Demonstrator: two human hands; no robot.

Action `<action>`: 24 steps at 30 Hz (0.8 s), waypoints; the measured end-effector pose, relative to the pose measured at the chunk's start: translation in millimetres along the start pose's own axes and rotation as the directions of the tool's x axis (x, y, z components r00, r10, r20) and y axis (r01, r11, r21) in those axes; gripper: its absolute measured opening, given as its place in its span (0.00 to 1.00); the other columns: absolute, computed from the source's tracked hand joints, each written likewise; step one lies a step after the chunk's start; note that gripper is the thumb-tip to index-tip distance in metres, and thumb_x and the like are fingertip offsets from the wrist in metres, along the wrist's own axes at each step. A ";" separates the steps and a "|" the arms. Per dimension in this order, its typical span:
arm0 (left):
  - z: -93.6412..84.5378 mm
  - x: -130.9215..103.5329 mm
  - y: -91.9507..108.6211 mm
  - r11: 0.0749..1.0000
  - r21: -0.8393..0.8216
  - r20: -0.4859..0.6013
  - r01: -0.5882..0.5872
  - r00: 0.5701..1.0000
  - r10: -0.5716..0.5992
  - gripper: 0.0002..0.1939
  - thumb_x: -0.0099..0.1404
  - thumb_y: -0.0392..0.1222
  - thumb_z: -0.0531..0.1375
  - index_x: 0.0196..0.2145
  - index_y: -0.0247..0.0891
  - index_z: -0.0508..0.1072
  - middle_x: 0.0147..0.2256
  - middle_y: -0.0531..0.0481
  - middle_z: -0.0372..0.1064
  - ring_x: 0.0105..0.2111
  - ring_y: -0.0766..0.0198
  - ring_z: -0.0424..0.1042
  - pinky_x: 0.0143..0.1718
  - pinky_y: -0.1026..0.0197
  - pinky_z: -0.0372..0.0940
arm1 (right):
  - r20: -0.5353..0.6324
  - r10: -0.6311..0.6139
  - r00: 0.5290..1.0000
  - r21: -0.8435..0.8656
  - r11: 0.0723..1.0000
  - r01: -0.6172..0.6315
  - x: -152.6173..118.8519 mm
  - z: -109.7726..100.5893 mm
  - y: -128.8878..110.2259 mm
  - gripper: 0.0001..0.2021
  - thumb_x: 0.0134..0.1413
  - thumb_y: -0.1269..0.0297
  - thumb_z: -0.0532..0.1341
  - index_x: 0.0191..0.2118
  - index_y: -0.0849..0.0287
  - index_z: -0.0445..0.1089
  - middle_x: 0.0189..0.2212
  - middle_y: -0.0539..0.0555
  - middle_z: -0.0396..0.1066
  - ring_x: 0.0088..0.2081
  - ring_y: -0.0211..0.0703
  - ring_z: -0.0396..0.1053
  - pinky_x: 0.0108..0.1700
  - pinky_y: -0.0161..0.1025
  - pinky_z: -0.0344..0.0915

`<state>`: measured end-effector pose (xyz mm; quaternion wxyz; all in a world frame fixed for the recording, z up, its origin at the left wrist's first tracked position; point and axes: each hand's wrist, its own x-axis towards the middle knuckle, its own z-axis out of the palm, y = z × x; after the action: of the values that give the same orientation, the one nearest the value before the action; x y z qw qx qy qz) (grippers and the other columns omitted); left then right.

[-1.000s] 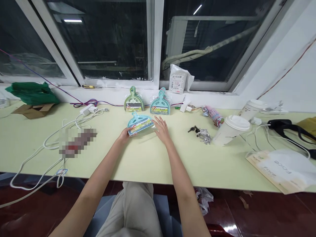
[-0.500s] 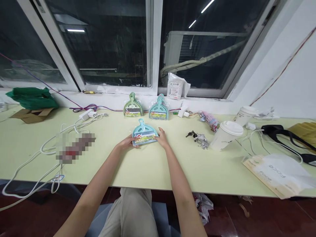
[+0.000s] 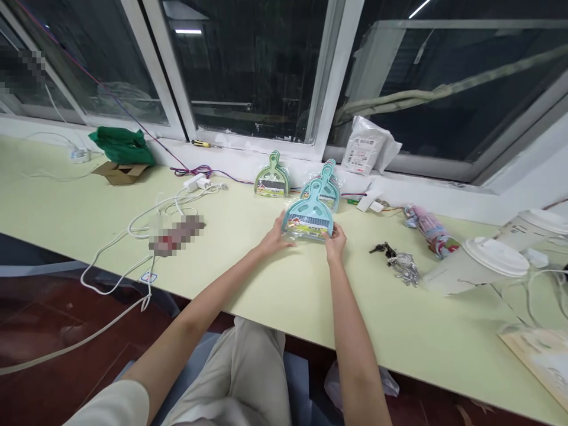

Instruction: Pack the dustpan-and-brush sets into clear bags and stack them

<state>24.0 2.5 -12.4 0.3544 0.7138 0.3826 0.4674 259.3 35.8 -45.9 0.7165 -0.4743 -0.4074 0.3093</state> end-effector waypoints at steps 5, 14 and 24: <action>11.4 16.1 -12.5 0.998 0.003 0.049 -0.063 0.997 0.063 0.22 0.50 0.43 0.68 0.45 0.44 0.74 0.61 0.44 0.53 0.59 0.46 0.57 0.60 0.43 0.53 | -0.059 -0.015 0.998 -0.011 1.000 0.014 13.5 -17.0 14.3 0.29 0.27 0.61 0.70 0.42 0.63 0.69 0.41 0.60 0.74 0.43 0.51 0.73 0.52 0.53 0.66; 37.0 82.0 -38.5 0.994 -0.073 -0.197 0.078 0.976 -0.091 0.27 0.56 0.40 0.64 0.52 0.43 0.62 0.47 0.47 0.67 0.36 0.60 0.70 0.45 0.54 0.63 | -0.134 -0.060 0.989 -0.232 0.972 0.027 43.1 -10.9 31.7 0.24 0.37 0.63 0.63 0.45 0.62 0.64 0.42 0.60 0.72 0.43 0.47 0.71 0.51 0.48 0.65; 45.1 173.0 -89.4 0.973 0.231 -0.297 0.023 0.954 0.048 0.25 0.58 0.33 0.60 0.53 0.42 0.64 0.57 0.41 0.53 0.56 0.51 0.61 0.54 0.49 0.60 | 0.166 -0.335 0.927 -0.601 0.711 0.364 117.5 23.9 37.3 0.27 0.52 0.66 0.52 0.60 0.60 0.55 0.64 0.64 0.49 0.66 0.50 0.46 0.64 0.52 0.47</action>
<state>93.9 188.5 -35.1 0.2033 0.6731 0.4795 0.5250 292.3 156.9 -41.3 0.5556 -0.5908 -0.5844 0.0268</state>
